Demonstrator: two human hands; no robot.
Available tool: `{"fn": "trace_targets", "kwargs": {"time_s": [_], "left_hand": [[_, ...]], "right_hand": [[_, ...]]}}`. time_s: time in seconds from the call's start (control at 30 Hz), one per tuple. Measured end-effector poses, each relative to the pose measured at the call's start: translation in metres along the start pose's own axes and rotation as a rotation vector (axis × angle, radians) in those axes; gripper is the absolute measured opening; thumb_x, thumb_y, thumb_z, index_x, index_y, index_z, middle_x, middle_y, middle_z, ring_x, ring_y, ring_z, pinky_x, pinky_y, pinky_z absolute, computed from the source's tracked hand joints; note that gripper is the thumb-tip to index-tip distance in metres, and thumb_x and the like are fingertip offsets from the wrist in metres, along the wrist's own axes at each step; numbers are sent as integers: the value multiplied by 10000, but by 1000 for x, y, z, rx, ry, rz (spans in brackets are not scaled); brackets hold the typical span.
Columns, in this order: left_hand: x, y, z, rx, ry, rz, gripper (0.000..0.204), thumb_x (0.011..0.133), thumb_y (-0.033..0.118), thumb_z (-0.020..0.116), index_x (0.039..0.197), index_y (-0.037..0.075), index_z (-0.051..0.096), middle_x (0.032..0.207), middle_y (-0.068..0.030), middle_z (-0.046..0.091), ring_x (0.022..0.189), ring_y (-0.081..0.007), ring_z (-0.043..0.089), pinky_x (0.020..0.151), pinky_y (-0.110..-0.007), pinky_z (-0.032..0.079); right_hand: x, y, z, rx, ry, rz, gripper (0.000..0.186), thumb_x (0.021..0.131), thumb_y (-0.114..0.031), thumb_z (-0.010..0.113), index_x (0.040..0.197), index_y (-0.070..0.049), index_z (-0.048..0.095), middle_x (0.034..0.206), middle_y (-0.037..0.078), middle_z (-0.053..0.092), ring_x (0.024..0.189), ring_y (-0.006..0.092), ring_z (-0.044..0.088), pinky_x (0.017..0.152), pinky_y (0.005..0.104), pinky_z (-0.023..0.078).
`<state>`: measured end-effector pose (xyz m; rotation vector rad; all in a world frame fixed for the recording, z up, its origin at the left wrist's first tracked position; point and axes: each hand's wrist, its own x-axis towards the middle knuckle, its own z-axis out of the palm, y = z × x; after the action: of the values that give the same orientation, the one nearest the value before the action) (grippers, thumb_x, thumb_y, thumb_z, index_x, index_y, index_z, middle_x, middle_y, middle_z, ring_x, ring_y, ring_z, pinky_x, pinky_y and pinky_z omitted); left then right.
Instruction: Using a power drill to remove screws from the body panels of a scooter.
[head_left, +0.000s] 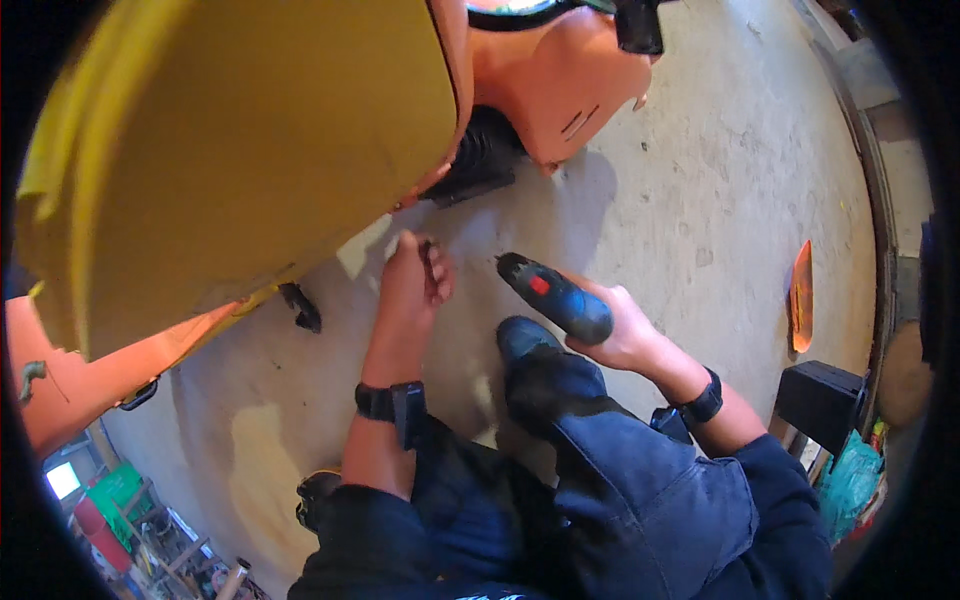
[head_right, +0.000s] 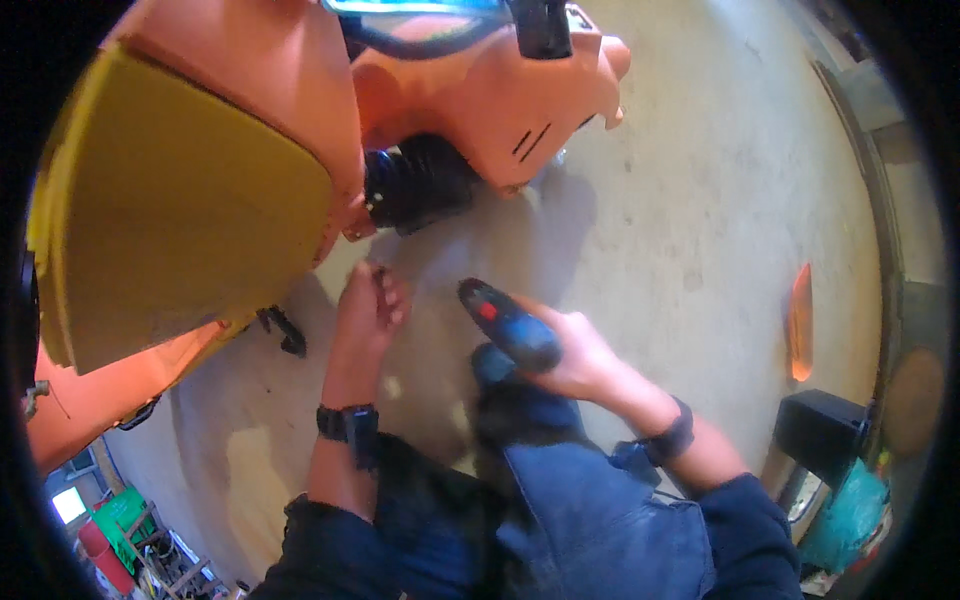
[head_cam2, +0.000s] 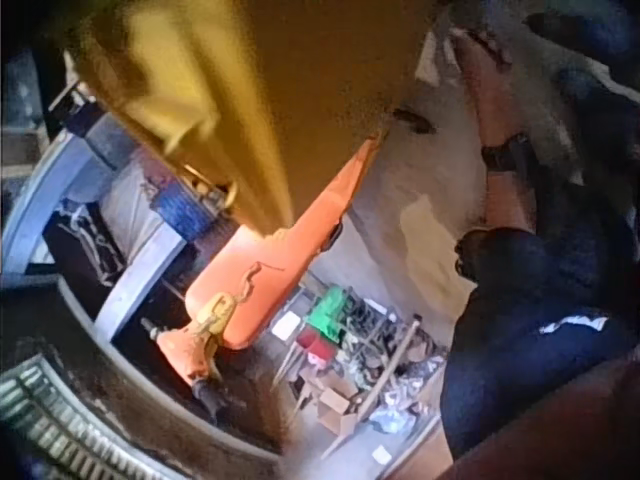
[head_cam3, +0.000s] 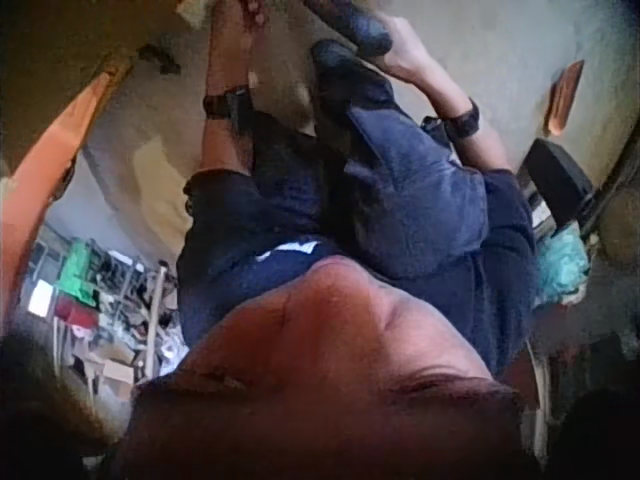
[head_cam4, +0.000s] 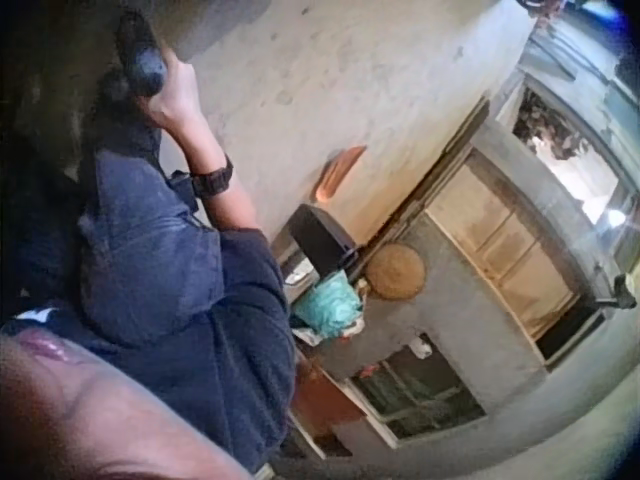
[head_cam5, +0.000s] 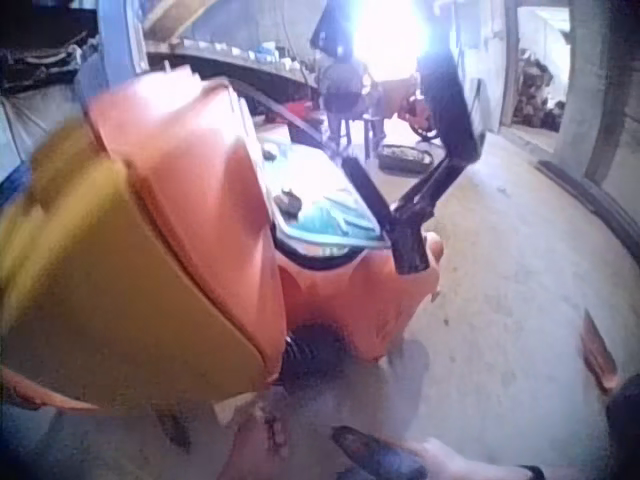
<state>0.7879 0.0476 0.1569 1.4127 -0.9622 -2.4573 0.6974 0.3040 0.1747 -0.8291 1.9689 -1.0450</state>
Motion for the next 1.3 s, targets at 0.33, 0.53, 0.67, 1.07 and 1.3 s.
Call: {"fn": "trace_targets", "kwargs": {"time_s": [0.33,0.53,0.67,1.07,1.3], "left_hand": [[-207,76,-264,554,243,195,280,971,251,502,863,14,606,759,-121,660,650,-183,638,537,-310,476],[-292,-42,-462,1345,902,110,328,844,252,555,969,-26,675,966,-250,678,890,-409,660,804,-464,527],[-306,-140,-544,1276,725,-79,357,852,271,546,1028,-6,686,1070,-265,651,1056,-407,618,914,-462,497],[-331,-13,-200,436,-330,533,595,884,244,717,1362,36,429,1258,-158,574,1165,-249,579,955,-360,467],[-316,-29,-90,580,-370,440,686,901,317,687,1443,66,350,1387,-152,489,1263,-301,507,1051,-427,399]], "right_hand": [[-115,-54,-78,10,103,152,618,705,50,620,1317,-3,550,1212,138,638,1153,202,583,1032,325,425],[-159,-46,-108,-101,273,77,452,809,-57,618,1260,-36,608,1167,109,650,1036,208,607,938,352,460],[-180,-64,-131,-152,399,111,470,775,-51,608,1245,-43,619,1129,100,659,972,193,612,875,347,476],[-152,-322,-1,-923,251,-906,658,737,-193,707,1348,-35,523,1087,136,653,831,280,685,707,385,536],[-94,-285,82,-860,244,-1077,665,855,-269,505,1493,-142,372,1006,76,581,701,157,576,623,277,439]]}}
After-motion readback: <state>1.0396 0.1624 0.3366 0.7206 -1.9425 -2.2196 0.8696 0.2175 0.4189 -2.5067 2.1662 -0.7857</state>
